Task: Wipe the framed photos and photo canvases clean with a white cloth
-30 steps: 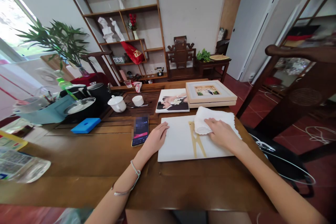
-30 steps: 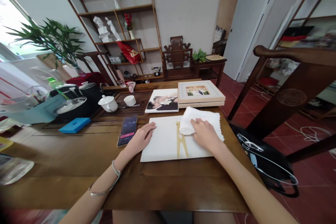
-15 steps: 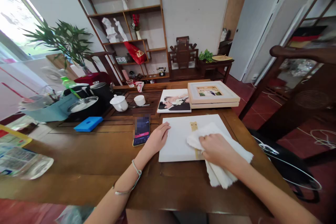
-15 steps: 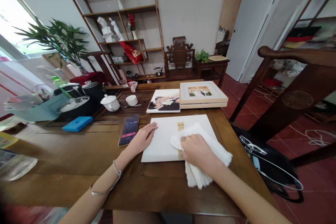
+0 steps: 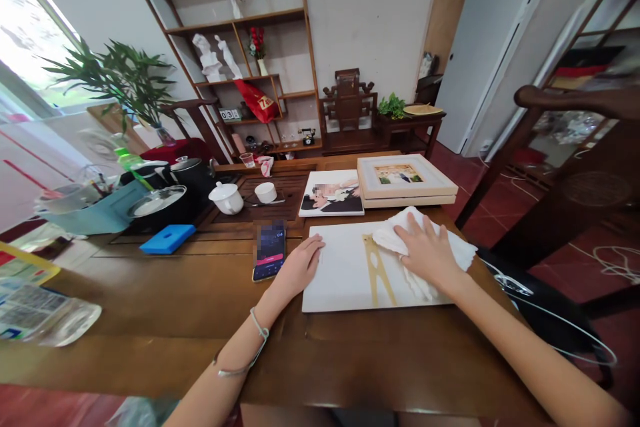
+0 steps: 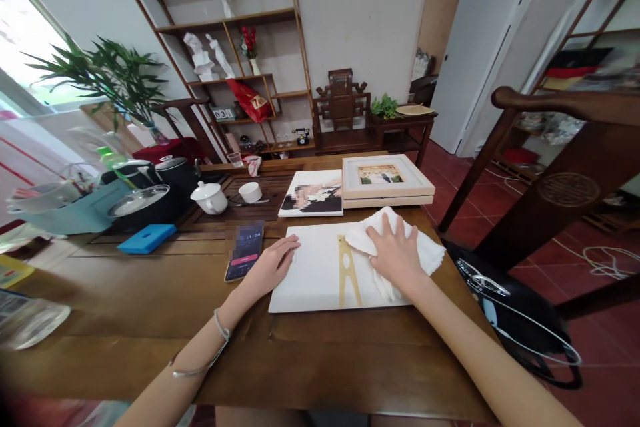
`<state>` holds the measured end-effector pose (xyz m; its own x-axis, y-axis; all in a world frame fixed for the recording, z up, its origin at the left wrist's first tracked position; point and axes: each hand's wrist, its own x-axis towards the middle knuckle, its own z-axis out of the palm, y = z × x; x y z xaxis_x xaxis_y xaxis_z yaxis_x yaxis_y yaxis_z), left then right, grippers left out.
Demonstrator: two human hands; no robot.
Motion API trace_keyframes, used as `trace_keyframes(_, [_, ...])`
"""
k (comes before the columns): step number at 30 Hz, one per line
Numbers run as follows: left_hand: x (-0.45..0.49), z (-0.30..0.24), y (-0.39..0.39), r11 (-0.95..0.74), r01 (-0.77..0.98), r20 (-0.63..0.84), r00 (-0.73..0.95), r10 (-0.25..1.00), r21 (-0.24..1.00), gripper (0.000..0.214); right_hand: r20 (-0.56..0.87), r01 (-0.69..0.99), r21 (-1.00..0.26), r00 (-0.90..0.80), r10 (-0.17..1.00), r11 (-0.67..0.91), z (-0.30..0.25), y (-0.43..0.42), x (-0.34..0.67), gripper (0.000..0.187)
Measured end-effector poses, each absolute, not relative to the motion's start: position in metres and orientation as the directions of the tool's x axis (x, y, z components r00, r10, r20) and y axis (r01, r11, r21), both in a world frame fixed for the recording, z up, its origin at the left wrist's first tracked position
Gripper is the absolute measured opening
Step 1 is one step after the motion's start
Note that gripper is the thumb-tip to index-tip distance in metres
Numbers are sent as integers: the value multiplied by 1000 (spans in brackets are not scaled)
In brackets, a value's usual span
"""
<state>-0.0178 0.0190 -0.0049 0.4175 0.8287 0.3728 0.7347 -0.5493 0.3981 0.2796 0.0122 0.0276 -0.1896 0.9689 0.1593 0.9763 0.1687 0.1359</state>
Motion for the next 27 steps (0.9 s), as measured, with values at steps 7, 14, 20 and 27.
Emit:
trace_keyframes(7, [-18,-5,19,-543,750,357,423,833,379,30,-121,931,17,-361,925,365,40,-8,274,75])
trace_keyframes(14, [-19,-7,20,-548,746,369,422,828,378,30,26,881,-95,-464,886,464,32,20,307,76])
trace_keyframes(20, [-18,-7,20,-548,744,366,422,829,382,30,-16,934,108,-339,940,339,35,-3,275,66])
trace_keyframes(27, [-17,-7,19,-536,756,358,415,836,375,29,-180,873,274,-365,913,403,53,-88,237,60])
